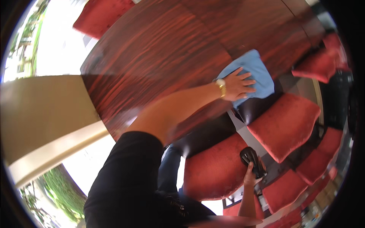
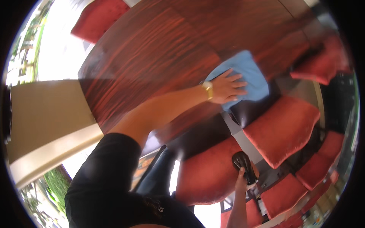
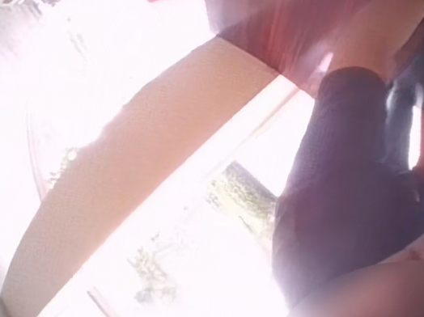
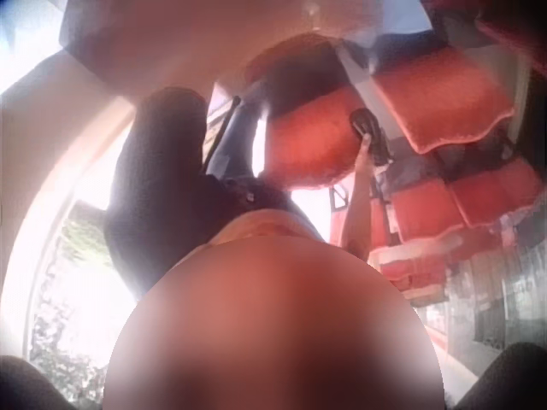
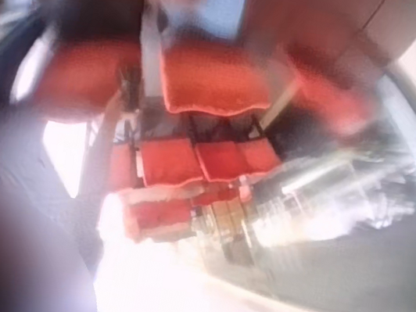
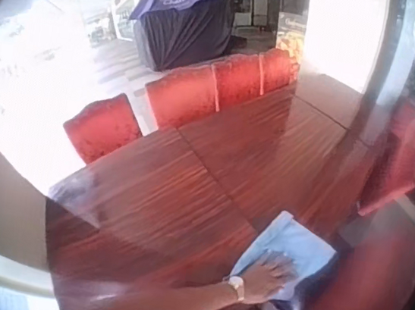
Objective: The person adjusts the head-mounted camera, then walks to a dining area. They wipe a wooden table with a blue cloth, spray it with a cleaning solution, and wipe it again. The person repeats this process on several tables in the area.
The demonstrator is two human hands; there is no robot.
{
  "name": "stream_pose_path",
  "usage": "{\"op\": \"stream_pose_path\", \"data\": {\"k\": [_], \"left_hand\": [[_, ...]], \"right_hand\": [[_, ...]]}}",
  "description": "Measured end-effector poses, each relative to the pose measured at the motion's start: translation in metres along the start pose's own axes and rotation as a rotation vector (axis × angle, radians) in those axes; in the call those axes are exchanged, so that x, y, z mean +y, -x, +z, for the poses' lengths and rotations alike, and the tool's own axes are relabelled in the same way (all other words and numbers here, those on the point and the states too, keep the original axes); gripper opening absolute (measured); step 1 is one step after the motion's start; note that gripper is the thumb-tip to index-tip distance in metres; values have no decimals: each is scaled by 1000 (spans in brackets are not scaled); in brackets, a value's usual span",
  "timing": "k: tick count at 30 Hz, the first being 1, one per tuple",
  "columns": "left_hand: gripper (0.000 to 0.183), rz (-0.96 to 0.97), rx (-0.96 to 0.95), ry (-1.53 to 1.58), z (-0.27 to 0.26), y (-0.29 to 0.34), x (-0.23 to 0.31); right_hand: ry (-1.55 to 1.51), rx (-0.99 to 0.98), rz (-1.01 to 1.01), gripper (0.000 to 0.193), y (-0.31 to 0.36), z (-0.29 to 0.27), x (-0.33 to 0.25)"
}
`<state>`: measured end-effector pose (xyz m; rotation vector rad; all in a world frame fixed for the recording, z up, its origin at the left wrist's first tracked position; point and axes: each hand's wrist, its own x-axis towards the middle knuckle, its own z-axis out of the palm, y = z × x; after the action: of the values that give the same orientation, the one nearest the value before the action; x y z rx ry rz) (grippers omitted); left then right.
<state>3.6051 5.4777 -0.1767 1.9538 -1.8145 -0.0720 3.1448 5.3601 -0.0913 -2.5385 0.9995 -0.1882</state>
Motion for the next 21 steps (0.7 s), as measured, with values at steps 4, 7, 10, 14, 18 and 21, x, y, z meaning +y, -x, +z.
{"op": "stream_pose_path", "data": {"k": [4, 7, 10, 14, 18, 21], "left_hand": [[44, -337, 55, -332, -63, -4, -139], [48, -635, 378, -744, -120, 147, -258], [59, -1056, 366, -446, -161, 263, -288], [73, -1458, 222, -401, -202, 453, -300], [77, -1684, -406, -624, -266, 672, -277], [77, -1784, 128, -807, -313, 763, -222]], "right_hand": [[-25, -87, 127, 80, 14, 1, 11], [-108, -174, 135, 80, -9, 5, 9], [-161, -235, 207, 77, -4, 5, -12], [-124, -184, 145, 70, 9, -8, 0], [-16, -223, 69, 58, -15, 0, -7], [-163, -251, 77, 55, -23, 37, 18]]}}
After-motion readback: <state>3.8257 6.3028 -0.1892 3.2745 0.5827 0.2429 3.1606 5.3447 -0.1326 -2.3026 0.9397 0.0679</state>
